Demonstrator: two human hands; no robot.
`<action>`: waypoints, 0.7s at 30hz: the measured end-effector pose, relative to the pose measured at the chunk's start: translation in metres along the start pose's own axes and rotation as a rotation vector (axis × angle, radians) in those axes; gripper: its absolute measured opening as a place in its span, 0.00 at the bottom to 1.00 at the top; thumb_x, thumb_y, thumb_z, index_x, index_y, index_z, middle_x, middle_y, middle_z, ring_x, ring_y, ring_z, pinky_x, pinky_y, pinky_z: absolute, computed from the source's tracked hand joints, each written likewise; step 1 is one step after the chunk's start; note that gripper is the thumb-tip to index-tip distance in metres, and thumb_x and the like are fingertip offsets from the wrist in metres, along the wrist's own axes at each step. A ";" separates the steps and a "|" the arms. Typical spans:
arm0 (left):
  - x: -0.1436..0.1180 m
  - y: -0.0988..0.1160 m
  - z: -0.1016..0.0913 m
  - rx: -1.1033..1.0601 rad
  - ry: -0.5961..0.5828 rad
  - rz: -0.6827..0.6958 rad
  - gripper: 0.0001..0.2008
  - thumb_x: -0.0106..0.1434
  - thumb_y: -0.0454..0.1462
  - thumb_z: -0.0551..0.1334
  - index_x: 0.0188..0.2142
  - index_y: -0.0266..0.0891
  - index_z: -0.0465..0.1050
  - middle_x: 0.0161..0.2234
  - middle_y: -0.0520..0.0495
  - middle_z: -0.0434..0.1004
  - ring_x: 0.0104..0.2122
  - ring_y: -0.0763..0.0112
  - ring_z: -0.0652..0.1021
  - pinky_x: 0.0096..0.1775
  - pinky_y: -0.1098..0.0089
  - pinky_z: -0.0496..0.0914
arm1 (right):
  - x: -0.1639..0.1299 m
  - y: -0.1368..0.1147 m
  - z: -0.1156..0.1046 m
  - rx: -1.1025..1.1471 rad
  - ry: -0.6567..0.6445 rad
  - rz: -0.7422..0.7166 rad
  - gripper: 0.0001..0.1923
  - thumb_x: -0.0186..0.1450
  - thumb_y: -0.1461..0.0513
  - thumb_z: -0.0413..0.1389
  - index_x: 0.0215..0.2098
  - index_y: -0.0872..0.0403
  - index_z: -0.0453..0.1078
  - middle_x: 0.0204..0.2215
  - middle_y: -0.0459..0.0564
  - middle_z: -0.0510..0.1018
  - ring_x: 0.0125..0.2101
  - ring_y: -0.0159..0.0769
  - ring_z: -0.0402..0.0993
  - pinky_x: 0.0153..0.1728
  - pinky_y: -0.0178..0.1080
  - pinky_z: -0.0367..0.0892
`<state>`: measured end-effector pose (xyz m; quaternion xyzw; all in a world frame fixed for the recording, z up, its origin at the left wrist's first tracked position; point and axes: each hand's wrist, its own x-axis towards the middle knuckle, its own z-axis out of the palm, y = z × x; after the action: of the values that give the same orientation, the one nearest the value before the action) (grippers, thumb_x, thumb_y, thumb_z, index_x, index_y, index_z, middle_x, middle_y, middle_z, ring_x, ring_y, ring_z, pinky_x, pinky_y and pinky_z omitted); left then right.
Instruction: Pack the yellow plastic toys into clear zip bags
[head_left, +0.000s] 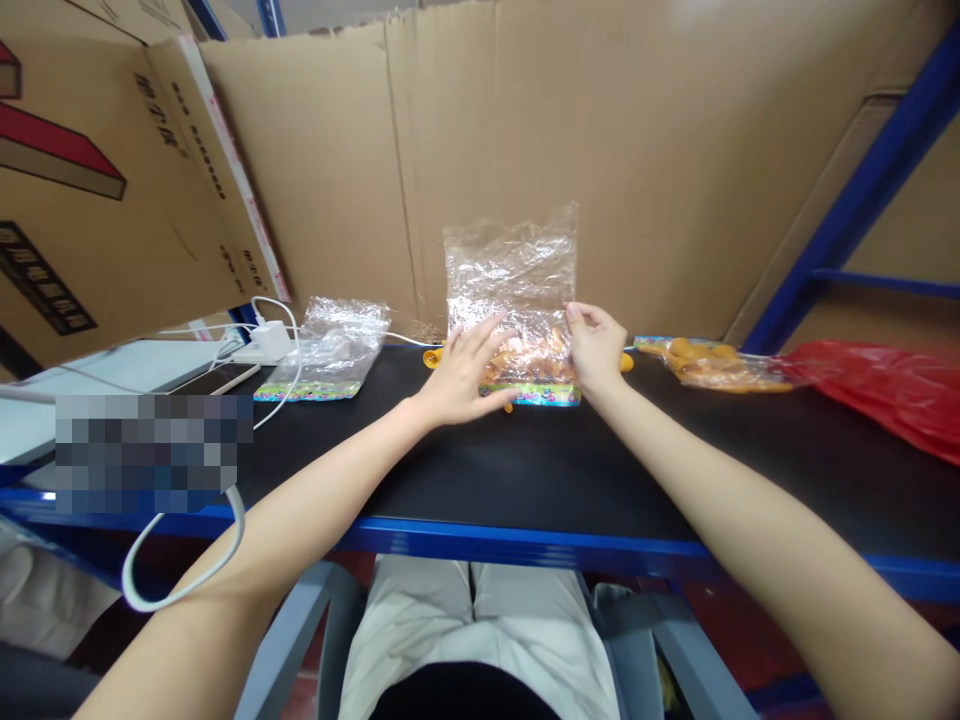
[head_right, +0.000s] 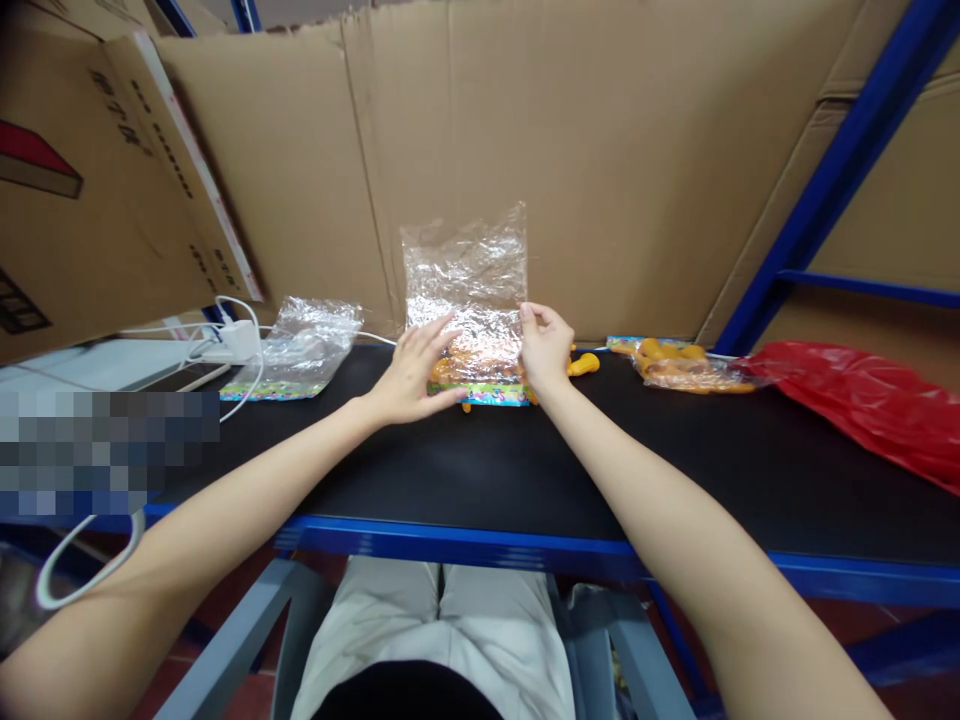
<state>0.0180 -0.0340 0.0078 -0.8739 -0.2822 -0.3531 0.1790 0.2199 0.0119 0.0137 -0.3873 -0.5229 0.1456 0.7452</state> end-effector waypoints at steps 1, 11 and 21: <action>0.000 0.006 0.002 0.025 -0.062 0.029 0.34 0.60 0.50 0.54 0.61 0.41 0.45 0.62 0.38 0.46 0.61 0.55 0.52 0.58 0.52 0.45 | -0.002 -0.003 0.000 0.005 0.004 0.030 0.19 0.56 0.49 0.55 0.34 0.57 0.70 0.22 0.47 0.72 0.24 0.34 0.70 0.26 0.38 0.67; -0.005 0.014 0.014 0.192 -0.186 0.078 0.31 0.62 0.38 0.54 0.63 0.46 0.44 0.64 0.45 0.41 0.62 0.56 0.47 0.57 0.48 0.38 | -0.016 -0.006 0.009 0.131 -0.060 0.194 0.15 0.57 0.50 0.53 0.33 0.54 0.67 0.14 0.40 0.65 0.14 0.28 0.62 0.18 0.32 0.60; 0.001 0.004 -0.001 0.271 -0.272 0.029 0.35 0.57 0.23 0.50 0.61 0.49 0.49 0.63 0.47 0.47 0.62 0.61 0.50 0.57 0.44 0.42 | -0.023 -0.010 0.010 0.215 -0.210 0.331 0.19 0.55 0.51 0.55 0.40 0.53 0.66 0.23 0.44 0.71 0.17 0.29 0.67 0.16 0.33 0.64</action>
<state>0.0209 -0.0372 0.0085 -0.8854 -0.3362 -0.1877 0.2604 0.1997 -0.0052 0.0074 -0.3687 -0.5085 0.3604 0.6896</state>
